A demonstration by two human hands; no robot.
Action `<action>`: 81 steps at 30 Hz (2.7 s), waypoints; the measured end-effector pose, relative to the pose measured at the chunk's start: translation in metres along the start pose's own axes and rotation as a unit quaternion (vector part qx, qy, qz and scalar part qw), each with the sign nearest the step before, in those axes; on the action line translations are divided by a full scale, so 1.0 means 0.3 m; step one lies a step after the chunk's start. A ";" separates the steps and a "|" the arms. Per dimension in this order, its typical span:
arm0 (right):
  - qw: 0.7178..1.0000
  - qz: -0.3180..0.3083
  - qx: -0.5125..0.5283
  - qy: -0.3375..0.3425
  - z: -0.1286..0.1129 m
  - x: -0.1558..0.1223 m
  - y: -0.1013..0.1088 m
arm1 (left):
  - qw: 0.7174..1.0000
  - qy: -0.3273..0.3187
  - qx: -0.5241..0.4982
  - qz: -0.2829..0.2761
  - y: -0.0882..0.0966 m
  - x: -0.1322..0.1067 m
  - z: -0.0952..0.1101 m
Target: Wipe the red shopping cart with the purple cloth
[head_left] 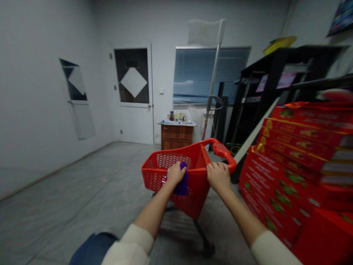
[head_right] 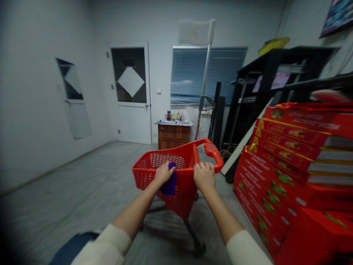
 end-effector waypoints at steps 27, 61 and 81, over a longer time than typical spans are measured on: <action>0.997 0.027 0.075 0.018 -0.064 0.004 0.047 | 0.988 -0.072 -0.135 0.003 0.009 0.019 0.090; 0.971 0.076 0.220 -0.054 0.095 0.011 -0.011 | 0.967 -0.137 -0.213 0.035 0.062 0.018 0.061; 0.923 0.192 0.306 -0.135 0.036 -0.032 -0.055 | 0.947 -0.223 -0.220 0.078 0.106 -0.048 0.255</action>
Point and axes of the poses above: each hand's wrist, its own x-axis towards the middle knuckle, its own y-axis out of the back of the hand, z = x × y, the point moved 9 cm from there along x, towards the middle knuckle, and after that the axes turned 4 degrees about z, right-handed, at the moved point
